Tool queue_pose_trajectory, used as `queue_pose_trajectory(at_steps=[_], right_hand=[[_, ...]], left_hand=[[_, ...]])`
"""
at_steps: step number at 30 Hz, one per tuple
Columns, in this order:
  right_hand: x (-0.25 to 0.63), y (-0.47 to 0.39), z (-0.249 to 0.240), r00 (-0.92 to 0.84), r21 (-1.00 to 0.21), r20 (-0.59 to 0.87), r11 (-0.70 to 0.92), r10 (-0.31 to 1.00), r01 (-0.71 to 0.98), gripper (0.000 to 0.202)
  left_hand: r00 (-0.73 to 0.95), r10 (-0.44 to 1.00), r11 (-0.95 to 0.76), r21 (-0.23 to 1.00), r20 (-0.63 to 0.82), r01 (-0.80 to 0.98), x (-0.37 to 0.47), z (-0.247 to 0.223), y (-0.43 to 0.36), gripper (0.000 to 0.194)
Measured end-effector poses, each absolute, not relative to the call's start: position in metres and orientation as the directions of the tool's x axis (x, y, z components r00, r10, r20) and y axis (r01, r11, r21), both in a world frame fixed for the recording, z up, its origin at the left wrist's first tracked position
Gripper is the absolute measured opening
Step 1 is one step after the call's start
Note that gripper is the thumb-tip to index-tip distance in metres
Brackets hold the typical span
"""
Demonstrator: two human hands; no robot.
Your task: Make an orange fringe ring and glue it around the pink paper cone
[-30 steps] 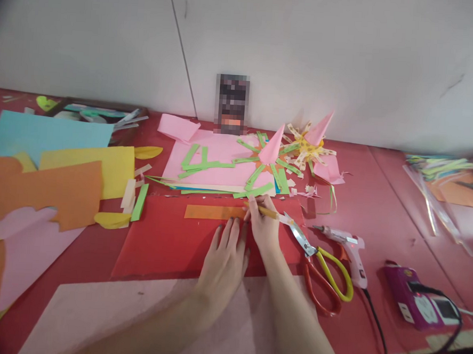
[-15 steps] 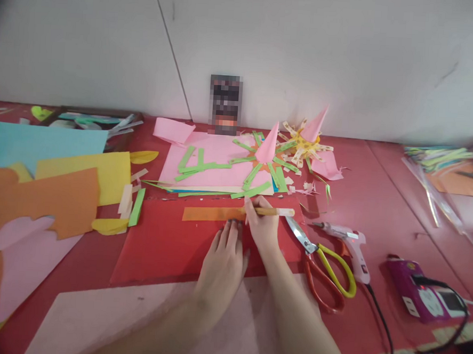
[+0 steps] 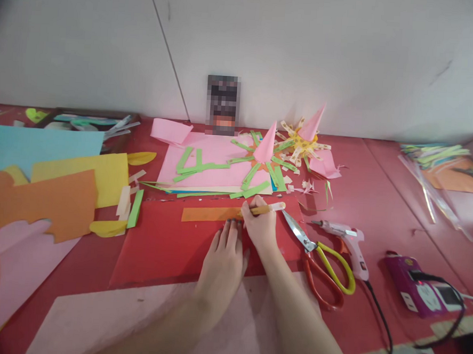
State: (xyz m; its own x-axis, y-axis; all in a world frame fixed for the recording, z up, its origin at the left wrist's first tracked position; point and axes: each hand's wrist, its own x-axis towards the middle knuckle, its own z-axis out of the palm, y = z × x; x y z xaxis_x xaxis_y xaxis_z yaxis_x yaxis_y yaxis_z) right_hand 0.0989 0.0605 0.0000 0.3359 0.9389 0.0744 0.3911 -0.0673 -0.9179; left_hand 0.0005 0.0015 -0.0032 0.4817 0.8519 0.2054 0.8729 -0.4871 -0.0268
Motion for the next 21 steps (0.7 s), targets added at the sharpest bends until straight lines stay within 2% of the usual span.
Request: queue_pose_trajectory(at_steps=[8, 21], right_hand=[[0.0976, 0.0613, 0.0009, 0.339, -0.902, 0.076, -0.081, 0.938, 0.425, 0.029], [0.0987, 0.0614, 0.0015, 0.296, -0.923, 0.017, -0.099, 0.955, 0.372, 0.031]], left_hand=[[0.496, 0.846, -0.492, -0.076, 0.192, 0.868, 0.0012, -0.0037, 0.0007, 0.038], [0.487, 0.855, -0.489, -0.032, 0.180, 0.872, 0.0008, -0.0008, 0.0011, 0.039]])
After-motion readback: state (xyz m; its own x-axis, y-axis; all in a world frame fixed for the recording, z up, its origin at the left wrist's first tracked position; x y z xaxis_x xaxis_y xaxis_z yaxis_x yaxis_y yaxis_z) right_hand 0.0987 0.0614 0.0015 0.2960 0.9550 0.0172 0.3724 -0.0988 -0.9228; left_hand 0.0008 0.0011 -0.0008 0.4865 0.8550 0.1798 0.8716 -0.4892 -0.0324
